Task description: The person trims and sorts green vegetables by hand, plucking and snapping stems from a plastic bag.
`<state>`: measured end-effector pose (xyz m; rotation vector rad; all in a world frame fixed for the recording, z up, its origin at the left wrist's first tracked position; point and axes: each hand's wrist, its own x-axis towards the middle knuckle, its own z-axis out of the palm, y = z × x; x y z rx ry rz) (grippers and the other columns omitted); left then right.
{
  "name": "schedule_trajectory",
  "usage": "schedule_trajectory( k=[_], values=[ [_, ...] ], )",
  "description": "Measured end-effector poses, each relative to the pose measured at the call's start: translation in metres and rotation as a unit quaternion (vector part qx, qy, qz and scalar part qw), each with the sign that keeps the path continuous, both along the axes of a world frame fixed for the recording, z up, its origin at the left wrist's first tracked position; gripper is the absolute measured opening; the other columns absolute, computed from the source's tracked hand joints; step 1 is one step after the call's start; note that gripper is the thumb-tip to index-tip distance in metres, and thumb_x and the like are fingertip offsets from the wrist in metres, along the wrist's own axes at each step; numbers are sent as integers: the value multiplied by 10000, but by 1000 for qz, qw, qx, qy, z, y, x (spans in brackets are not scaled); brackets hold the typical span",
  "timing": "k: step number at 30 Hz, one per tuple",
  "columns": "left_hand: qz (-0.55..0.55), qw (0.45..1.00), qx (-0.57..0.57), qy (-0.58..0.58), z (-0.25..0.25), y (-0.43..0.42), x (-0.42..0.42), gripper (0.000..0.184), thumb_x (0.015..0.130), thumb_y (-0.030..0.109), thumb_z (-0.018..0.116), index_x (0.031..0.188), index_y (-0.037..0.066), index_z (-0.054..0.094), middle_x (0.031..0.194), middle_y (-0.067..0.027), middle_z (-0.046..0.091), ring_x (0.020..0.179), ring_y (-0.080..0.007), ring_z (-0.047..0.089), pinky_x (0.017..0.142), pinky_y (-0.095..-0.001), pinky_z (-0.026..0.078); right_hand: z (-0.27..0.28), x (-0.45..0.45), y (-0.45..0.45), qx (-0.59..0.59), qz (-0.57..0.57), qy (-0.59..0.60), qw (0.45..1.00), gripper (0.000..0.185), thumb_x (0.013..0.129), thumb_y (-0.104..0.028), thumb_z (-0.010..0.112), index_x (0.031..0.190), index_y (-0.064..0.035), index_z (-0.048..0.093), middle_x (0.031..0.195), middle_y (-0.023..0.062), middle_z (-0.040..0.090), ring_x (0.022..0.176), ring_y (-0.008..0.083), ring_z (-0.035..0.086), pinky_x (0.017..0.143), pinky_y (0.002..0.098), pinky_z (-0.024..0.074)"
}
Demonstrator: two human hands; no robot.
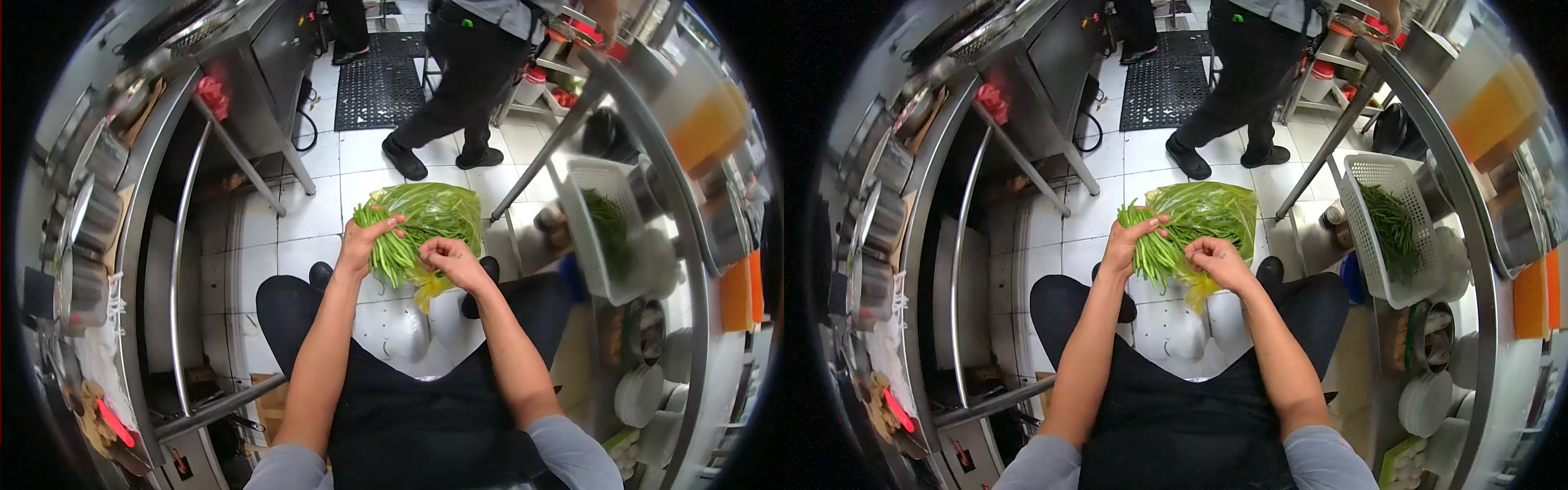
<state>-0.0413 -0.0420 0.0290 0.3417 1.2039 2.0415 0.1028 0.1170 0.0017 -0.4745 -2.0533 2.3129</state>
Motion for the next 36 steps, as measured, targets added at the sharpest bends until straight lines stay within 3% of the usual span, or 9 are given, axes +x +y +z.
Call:
schedule_trajectory(
  k=[8, 11, 14, 18, 25, 28, 32, 33, 36],
  values=[
    [49, 994, -60, 70, 1, 6, 7, 183, 810, 18, 715, 954, 15, 603, 860, -75, 660, 727, -167, 661, 641, -290, 542, -33, -12, -6, 244, -170, 52, 953, 190, 801, -217, 647, 758, -32, 637, 643, 59, 606, 592, 143, 558, 573, 322, 460],
    [84, 994, -32, 63, -3, 6, 4, 207, 815, -23, 691, 989, 3, 582, 861, -85, 660, 747, -185, 668, 670, -303, 556, -27, -20, -6, 143, -301, -10, 943, 169, 820, -176, 622, 745, -24, 629, 622, 31, 586, 601, 94, 519, 575, 287, 439],
    [81, 995, -6, 61, -6, -14, -10, 161, 855, 28, 663, 995, 0, 587, 864, -93, 653, 783, -193, 657, 698, -318, 549, -43, -18, 6, 120, -299, -16, 947, 208, 812, -236, 667, 791, -29, 650, 685, 73, 638, 649, 157, 595, 619, 334, 479],
    [74, 996, 36, -17, 2, 12, -8, 163, 882, 59, 638, 1017, -25, 599, 926, -115, 662, 830, -220, 650, 758, -349, 549, -42, -9, -5, 457, -22, -113, 882, 447, 784, -407, 737, 1044, -49, 666, 1034, 210, 663, 944, 359, 643, 824, 440, 515],
    [-85, 992, -5, 93, 107, 185, 90, 241, 838, 30, 697, 1043, -39, 592, 909, -126, 669, 826, -223, 688, 693, -324, 566, -6, -16, -14, 392, 124, -127, 902, 414, 833, -284, 626, 1114, 18, 665, 1333, 213, 550, 1155, 361, 580, 936, 437, 497],
    [-160, 963, 20, 216, 135, 262, 140, 286, 822, 8, 701, 1076, -42, 578, 910, -122, 664, 817, -221, 679, 718, -324, 556, 2, -11, -16, 307, 37, 219, 925, 451, 921, -275, 569, 1286, -10, 567, 1410, 174, 499, 1284, 300, 483, 1073, 394, 386],
    [-217, 912, 43, 344, 145, 334, 201, 265, 763, -52, 691, 1021, -39, 631, 938, -85, 687, 859, -186, 642, 770, -315, 508, 35, 20, -6, 167, -1, 203, 965, 514, 1001, -306, 505, 1433, -40, 420, 1518, 129, 371, 1391, 263, 335, 1153, 365, 254],
    [-197, 871, 8, 451, 142, 338, 213, 311, 822, 57, 678, 1114, -32, 618, 1081, -161, 667, 1029, -260, 614, 888, -342, 476, 44, 28, -4, 159, -2, 154, 975, 524, 1003, -317, 508, 1439, -42, 414, 1526, 124, 358, 1396, 266, 327, 1154, 366, 252],
    [-258, 505, -128, 814, 133, 375, 207, 382, 878, 178, 638, 1199, -24, 584, 1231, -220, 597, 1154, -320, 556, 991, -352, 411, 30, 24, -2, 74, -10, 179, 981, 544, 996, -319, 521, 1453, -50, 400, 1542, 126, 329, 1409, 273, 305, 1158, 372, 242]
  ],
)
